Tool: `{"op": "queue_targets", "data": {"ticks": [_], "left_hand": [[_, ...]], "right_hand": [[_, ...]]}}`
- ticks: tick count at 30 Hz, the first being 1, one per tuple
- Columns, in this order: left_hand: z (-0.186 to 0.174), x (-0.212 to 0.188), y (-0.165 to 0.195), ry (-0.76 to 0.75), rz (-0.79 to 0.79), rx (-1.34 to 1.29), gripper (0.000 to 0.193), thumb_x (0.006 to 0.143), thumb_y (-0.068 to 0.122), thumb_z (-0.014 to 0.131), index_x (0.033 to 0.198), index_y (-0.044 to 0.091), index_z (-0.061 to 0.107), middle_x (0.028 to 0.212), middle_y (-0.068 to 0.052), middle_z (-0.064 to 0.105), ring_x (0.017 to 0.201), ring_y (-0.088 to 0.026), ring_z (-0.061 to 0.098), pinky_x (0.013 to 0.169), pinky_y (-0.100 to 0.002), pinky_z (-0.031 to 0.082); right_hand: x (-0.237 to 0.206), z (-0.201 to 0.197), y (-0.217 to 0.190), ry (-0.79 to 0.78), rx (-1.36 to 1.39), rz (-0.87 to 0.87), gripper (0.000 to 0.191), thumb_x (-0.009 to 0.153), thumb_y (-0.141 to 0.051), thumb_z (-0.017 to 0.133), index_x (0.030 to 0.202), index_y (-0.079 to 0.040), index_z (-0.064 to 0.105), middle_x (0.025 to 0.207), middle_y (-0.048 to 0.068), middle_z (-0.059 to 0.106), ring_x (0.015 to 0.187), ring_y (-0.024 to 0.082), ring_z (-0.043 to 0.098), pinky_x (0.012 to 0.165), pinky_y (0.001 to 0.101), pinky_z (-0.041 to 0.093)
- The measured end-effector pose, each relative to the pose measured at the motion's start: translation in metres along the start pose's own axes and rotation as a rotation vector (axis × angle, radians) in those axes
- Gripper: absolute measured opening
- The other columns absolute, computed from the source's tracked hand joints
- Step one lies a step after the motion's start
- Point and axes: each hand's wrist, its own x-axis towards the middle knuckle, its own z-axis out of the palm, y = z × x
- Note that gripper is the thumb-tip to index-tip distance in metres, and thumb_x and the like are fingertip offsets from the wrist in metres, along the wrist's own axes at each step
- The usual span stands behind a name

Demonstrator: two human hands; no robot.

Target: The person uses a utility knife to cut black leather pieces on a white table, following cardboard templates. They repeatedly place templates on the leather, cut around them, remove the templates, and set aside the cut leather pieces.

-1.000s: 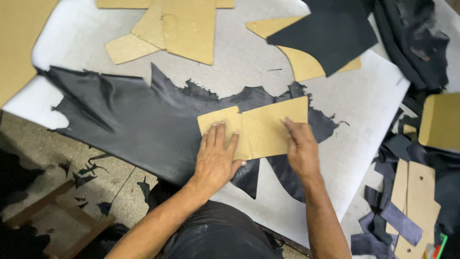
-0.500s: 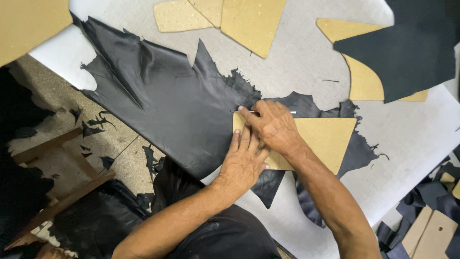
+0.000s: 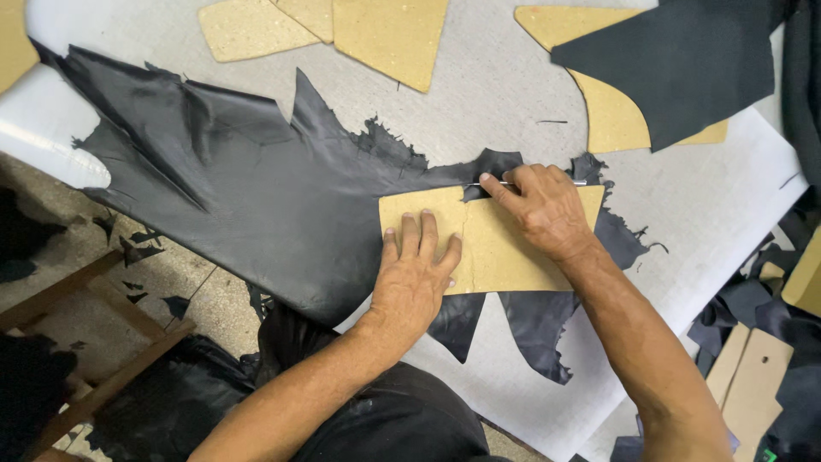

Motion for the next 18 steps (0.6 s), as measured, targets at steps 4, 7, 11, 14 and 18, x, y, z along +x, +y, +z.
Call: {"op": "queue_targets", "data": {"ticks": [4,7,11,14,18], "left_hand": [[-0.01,0.012,-0.001,-0.02,0.009,0.131,0.081,0.093,0.056,0.057,0.156,0.01,0.032,0.155,-0.023,0.033,0.12,-0.036,0.045,0.092,-0.05,0.051],[-0.018,0.018,0.0,-0.049,-0.032,0.127,0.093,0.087,0.059,0.063,0.158,0.009,0.031,0.152,-0.017,0.035,0.114,-0.032,0.046,0.084,-0.043,0.056],[-0.025,0.026,0.001,-0.028,-0.077,0.152,0.093,0.085,0.058,0.067,0.156,0.006,0.036,0.147,-0.013,0.039,0.108,-0.031,0.047,0.071,-0.037,0.058],[-0.023,0.03,0.001,-0.01,-0.079,0.148,0.095,0.082,0.057,0.069,0.156,0.006,0.038,0.146,-0.012,0.04,0.107,-0.03,0.048,0.063,-0.033,0.057],[-0.016,0.032,0.002,-0.032,-0.074,0.15,0.096,0.08,0.054,0.072,0.156,0.006,0.038,0.145,-0.012,0.041,0.106,-0.029,0.048,0.059,-0.031,0.057]], "right_hand": [[0.0,-0.007,-0.023,-0.034,-0.017,0.112,0.042,0.09,-0.005,0.064,0.131,-0.012,0.072,0.094,0.01,0.062,0.081,0.026,0.061,0.073,0.0405,0.051],[0.0,-0.013,-0.057,-0.051,0.188,0.433,0.038,0.092,-0.002,0.064,0.129,-0.008,0.071,0.091,0.014,0.062,0.076,0.031,0.063,0.069,0.0432,0.053],[0.005,-0.004,-0.089,0.147,0.477,0.712,0.039,0.089,0.001,0.061,0.125,-0.006,0.073,0.087,0.016,0.061,0.078,0.034,0.066,0.073,0.0456,0.054],[0.011,0.005,-0.095,0.14,0.433,0.765,0.033,0.09,-0.002,0.063,0.121,-0.007,0.075,0.09,0.016,0.064,0.077,0.035,0.067,0.069,0.0467,0.054],[0.018,0.006,-0.102,0.092,0.359,0.78,0.036,0.09,-0.002,0.061,0.123,-0.006,0.073,0.092,0.019,0.064,0.075,0.039,0.066,0.068,0.0488,0.054]]}}
